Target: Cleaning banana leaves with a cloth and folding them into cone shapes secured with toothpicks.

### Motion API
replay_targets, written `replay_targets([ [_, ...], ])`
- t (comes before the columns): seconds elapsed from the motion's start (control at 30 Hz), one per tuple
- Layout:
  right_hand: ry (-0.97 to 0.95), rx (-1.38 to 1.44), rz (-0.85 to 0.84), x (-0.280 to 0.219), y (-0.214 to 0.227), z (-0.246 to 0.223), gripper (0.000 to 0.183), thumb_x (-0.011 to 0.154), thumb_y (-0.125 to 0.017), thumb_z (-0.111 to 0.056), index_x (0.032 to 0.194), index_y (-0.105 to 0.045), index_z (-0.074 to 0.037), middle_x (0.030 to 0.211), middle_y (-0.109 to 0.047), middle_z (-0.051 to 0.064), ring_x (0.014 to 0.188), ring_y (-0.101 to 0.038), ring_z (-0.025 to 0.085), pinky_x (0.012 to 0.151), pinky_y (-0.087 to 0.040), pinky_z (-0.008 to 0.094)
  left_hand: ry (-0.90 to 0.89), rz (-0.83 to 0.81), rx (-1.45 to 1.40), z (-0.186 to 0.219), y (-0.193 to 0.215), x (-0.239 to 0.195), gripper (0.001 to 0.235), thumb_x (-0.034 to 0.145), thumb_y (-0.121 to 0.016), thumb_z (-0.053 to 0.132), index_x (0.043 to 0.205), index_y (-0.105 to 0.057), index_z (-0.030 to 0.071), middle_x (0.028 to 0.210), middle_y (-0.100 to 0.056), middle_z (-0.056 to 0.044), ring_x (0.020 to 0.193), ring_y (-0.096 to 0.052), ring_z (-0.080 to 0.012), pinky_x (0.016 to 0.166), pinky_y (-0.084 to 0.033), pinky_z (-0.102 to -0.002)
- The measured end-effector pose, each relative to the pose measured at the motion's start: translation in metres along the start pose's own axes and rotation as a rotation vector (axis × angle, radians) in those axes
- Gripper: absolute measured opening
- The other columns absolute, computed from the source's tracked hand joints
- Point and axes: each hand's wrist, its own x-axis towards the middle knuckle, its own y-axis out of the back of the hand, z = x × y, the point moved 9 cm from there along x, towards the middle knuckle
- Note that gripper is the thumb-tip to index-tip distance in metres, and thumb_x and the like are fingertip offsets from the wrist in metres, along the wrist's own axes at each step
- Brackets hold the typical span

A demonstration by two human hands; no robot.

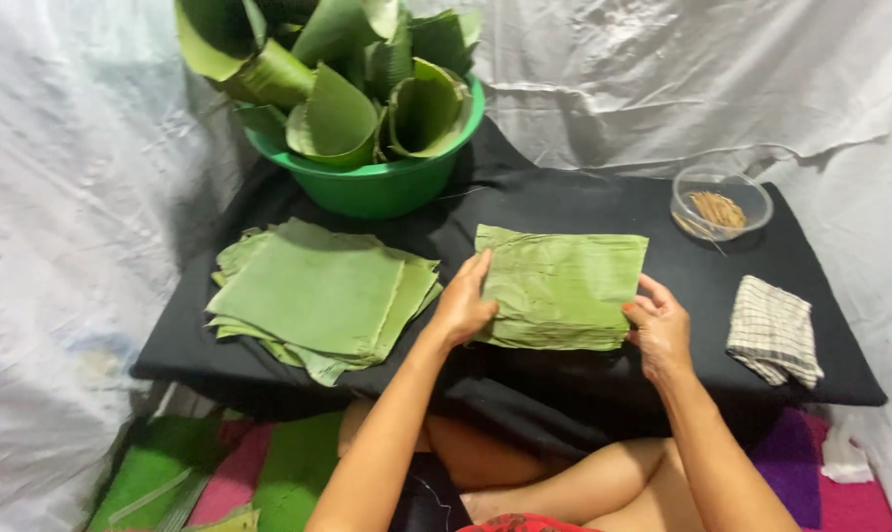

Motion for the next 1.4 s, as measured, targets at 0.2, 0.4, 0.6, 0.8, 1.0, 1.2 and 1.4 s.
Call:
replay_targets([
  [0.2,0.078,-0.13,0.114,0.029,0.067,-0.011,0.062,0.09,-0.059,0.004,0.148,-0.053,-0.015,0.106,-0.07,0.007,0.082,-0.067,0.014,0.061,-0.06,0.028,0.003,-0.118,0.089,0.01,-0.081,0.046,0.099,0.077,-0.069,0.006,0.164,-0.022,0.012,0.164,-0.029,-0.022,0.149,-0.033,-0.0377,0.123,-0.03,-0.047],
  [0.4,0.285,-0.729,0.186,0.037,0.104,-0.041,0.05,0.088,-0.068,0.0,0.133,-0.071,-0.022,0.102,-0.077,0.008,0.092,-0.073,0.024,0.07,-0.061,0.038,-0.02,-0.092,0.097,0.008,-0.106,0.055,0.083,0.077,-0.074,0.008,0.153,-0.042,0.001,0.157,-0.039,-0.019,0.144,-0.043,-0.0357,0.12,-0.037,-0.041],
  [0.6,0.177,-1.544,0.263,0.053,0.148,-0.032,0.055,0.078,-0.074,-0.05,0.129,-0.072,-0.028,0.148,-0.056,0.015,0.127,-0.043,0.042,0.095,-0.024,0.065,0.09,-0.006,-0.114,-0.004,-0.086,0.04,0.04,0.076,-0.068,0.003,0.116,-0.069,0.0,0.113,-0.064,-0.011,0.091,-0.065,-0.0236,0.085,-0.054,-0.031],
  [0.8,0.307,-1.464,0.342,0.046,0.159,-0.051,0.045,0.086,-0.059,-0.009,0.123,-0.078,-0.025,0.137,-0.066,0.007,0.104,-0.06,0.045,0.089,-0.054,0.056,0.125,-0.059,-0.196,-0.007,-0.074,0.031,0.041,0.077,-0.067,-0.005,0.117,-0.071,-0.001,0.114,-0.068,-0.007,0.092,-0.069,-0.0196,0.086,-0.057,-0.028],
  [1.0,0.874,-1.36,0.239,0.0,0.05,-0.111,0.044,0.074,-0.065,-0.01,0.111,-0.077,-0.03,0.105,-0.071,0.003,0.102,-0.069,0.028,0.092,-0.053,0.037,0.189,-0.095,-0.183,-0.043,-0.1,0.037,0.046,0.077,-0.082,0.021,0.122,-0.075,0.022,0.122,-0.071,0.002,0.101,-0.073,-0.0215,0.086,-0.06,-0.035],
  [1.2,0.694,-1.268,-0.158,-0.008,-0.088,-0.016,0.046,0.082,-0.06,-0.025,0.121,-0.071,-0.047,0.122,-0.066,0.004,0.115,-0.061,0.036,0.087,-0.057,0.055,0.137,0.021,-0.015,-0.018,-0.1,0.029,0.027,0.081,-0.075,0.016,0.107,-0.079,0.02,0.092,-0.07,-0.003,0.091,-0.072,-0.0247,0.082,-0.059,-0.039],
  [1.4,0.569,-1.333,-0.186,-0.012,-0.062,-0.018,0.047,0.086,-0.059,-0.023,0.125,-0.068,-0.047,0.133,-0.064,-0.004,0.12,-0.058,0.03,0.087,-0.057,0.054,0.046,0.023,0.067,-0.005,-0.095,0.027,0.018,0.086,-0.068,0.013,0.099,-0.078,0.021,0.088,-0.069,-0.003,0.094,-0.069,-0.0273,0.086,-0.057,-0.04],
])
